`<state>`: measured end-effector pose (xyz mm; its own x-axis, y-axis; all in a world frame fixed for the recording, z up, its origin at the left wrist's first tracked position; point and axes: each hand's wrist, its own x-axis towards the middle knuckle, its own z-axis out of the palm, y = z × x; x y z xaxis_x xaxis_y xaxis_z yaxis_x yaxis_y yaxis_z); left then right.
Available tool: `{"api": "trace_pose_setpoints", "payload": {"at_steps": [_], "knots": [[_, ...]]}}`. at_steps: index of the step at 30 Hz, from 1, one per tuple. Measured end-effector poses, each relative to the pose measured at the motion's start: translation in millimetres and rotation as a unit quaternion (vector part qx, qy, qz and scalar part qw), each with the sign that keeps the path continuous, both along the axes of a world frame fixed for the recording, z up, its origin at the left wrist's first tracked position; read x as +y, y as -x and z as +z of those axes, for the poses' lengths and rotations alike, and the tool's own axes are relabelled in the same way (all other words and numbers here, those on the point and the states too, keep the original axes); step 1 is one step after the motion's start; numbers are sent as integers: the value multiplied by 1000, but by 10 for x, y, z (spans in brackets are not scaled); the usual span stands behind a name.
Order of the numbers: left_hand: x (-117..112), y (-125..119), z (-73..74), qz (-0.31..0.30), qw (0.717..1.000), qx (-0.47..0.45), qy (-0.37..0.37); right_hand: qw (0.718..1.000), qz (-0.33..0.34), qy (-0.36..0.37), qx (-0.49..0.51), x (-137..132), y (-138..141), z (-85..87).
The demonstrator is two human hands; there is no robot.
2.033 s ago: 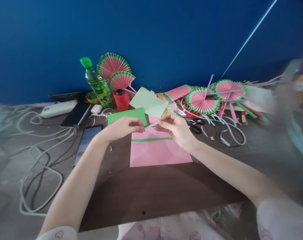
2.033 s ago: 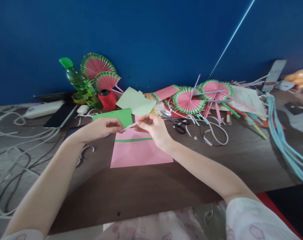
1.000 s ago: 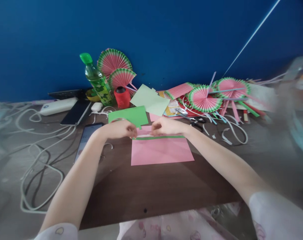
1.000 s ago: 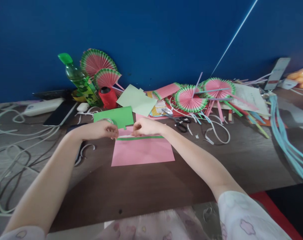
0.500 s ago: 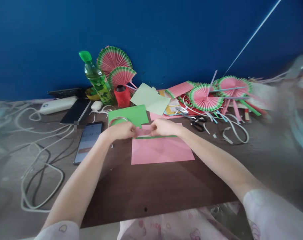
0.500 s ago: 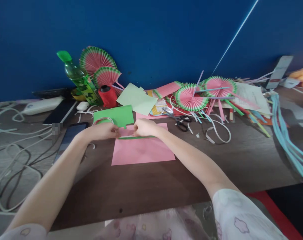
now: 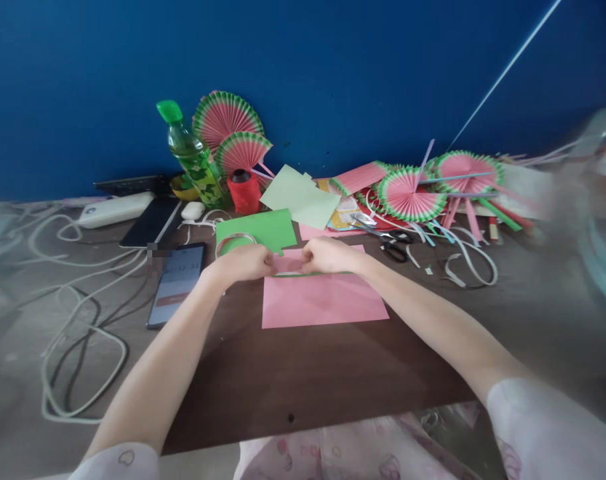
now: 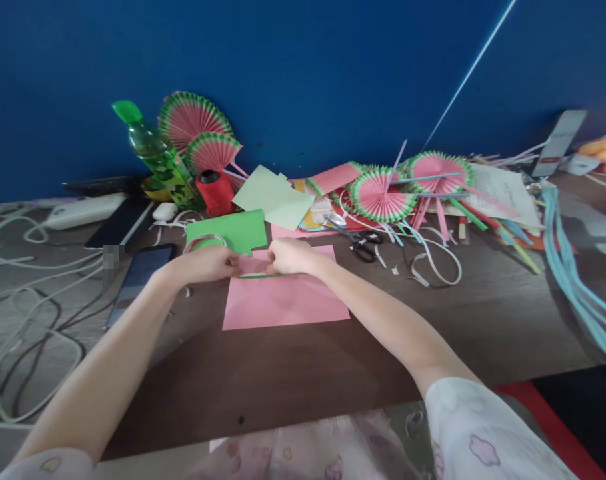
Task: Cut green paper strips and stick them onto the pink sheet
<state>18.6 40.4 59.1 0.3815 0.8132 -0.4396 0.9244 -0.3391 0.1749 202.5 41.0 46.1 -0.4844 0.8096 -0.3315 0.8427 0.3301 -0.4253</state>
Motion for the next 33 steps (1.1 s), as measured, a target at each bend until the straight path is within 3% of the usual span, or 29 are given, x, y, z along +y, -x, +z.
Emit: {"api": "trace_pose_setpoints", "payload": {"at_steps": [18, 33], "knots": [[-48, -48, -14, -19, 999, 26, -19, 1000, 10, -19, -5, 5, 7, -85], [-86, -96, 1, 5, 997, 66, -43, 999, 8, -29, -12, 7, 6, -92]]}}
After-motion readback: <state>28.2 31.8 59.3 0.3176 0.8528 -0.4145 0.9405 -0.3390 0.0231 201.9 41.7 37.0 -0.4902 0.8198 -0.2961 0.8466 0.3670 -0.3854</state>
